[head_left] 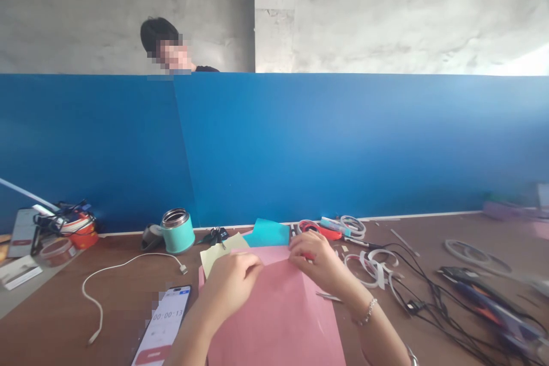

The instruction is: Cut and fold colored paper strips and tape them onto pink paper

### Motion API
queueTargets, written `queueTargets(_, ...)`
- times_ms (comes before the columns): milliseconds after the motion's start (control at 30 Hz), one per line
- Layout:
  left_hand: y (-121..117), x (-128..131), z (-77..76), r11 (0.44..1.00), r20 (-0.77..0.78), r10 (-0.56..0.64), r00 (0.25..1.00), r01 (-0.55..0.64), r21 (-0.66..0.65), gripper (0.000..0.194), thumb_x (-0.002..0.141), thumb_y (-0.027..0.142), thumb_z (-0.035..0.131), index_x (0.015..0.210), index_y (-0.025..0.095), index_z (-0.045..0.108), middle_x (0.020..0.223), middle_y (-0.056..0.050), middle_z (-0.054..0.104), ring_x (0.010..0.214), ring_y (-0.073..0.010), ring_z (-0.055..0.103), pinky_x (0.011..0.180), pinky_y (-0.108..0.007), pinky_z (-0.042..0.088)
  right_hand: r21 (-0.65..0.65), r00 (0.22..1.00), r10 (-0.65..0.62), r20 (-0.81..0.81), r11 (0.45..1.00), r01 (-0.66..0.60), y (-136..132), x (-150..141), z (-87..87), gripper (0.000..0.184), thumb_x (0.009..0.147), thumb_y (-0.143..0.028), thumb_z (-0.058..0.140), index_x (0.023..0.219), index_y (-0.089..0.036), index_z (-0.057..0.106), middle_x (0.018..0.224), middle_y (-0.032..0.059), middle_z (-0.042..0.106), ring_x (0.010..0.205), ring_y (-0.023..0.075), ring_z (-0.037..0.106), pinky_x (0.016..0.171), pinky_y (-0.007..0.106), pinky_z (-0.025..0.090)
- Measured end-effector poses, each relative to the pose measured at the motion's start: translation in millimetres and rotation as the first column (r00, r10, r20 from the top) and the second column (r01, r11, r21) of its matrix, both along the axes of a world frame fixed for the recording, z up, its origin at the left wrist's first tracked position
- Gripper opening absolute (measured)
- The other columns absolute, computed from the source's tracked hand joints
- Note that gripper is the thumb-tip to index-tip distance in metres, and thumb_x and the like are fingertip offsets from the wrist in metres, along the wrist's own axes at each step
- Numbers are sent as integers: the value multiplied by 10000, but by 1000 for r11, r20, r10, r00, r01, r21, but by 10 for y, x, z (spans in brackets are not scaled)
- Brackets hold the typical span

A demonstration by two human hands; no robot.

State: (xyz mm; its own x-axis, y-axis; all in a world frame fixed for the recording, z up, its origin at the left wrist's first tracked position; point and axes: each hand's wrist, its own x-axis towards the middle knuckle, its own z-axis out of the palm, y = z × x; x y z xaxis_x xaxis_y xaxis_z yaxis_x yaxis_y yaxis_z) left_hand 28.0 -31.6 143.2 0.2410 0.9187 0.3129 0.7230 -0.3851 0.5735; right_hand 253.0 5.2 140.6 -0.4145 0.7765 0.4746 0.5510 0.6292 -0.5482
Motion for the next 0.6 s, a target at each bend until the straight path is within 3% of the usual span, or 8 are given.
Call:
queueTargets(100, 55, -132, 12, 996, -23, 86, 996, -86, -12, 292, 802, 274, 424, 558, 238, 581, 528, 8, 522, 528, -154, 438, 510, -251, 199, -53, 977, -145, -154, 989, 139, 134, 177, -52, 199, 791, -252, 518, 647, -200, 647, 813, 59, 668, 834, 218, 587, 801, 351, 430)
queueTargets(167, 83, -184, 9, 993, -14, 118, 993, -118, -27, 277, 794, 282, 429, 562, 239, 575, 516, 16, 507, 505, -147, 420, 508, -248, 198, -160, 933, -247, -263, 965, 210, 173, 216, -88, 214, 805, -315, 510, 735, -196, 675, 877, 74, 677, 891, 240, 588, 815, 353, 438)
queueTargets(267, 89, -161, -19, 993, 55, 107, 993, -105, -48, 256, 778, 307, 449, 579, 246, 598, 529, 11, 537, 517, -152, 444, 513, -241, 218, -308, 936, -166, -311, 949, 66, 139, 109, -139, 338, 761, -392, 596, 1023, -192, 672, 1039, 94, 664, 997, 266, 572, 889, 367, 423)
queueTargets(333, 78, -102, -43, 994, 140, 94, 986, -86, -65, 243, 763, 345, 472, 595, 255, 624, 556, 1, 578, 549, -163, 479, 522, -232, 241, -345, 953, -80, -293, 938, -28, 87, -24, -168, 443, 698, -389, 670, 1099, -203, 646, 1065, 82, 656, 1019, 267, 563, 898, 355, 422)
queueTargets(433, 78, -50, -69, 993, 222, 88, 971, -69, -92, 242, 744, 391, 495, 599, 265, 642, 597, -6, 621, 592, -177, 519, 540, -222, 274, -371, 969, -45, -245, 927, -51, 40, -163, -195, 249, 760, -397, 599, 842, -196, 721, 875, 59, 682, 856, 223, 593, 773, 302, 451)
queueTargets(500, 103, -80, -76, 994, 235, 81, 969, -59, -97, 239, 738, 397, 501, 604, 265, 649, 607, -9, 634, 604, -183, 534, 545, -225, 288, -372, 972, -43, -230, 927, -47, 54, -157, -202, 275, 786, -392, 563, 703, -180, 716, 748, 45, 661, 731, 186, 573, 678, 275, 441)
queueTargets(600, 162, -205, -81, 994, 205, 76, 976, -59, -88, 239, 739, 385, 502, 603, 252, 647, 586, -4, 627, 588, -178, 533, 546, -231, 292, -382, 962, -57, -268, 923, -52, 127, -28, -213, 303, 770, -407, 580, 646, -155, 695, 621, 21, 597, 609, 143, 508, 567, 247, 397)
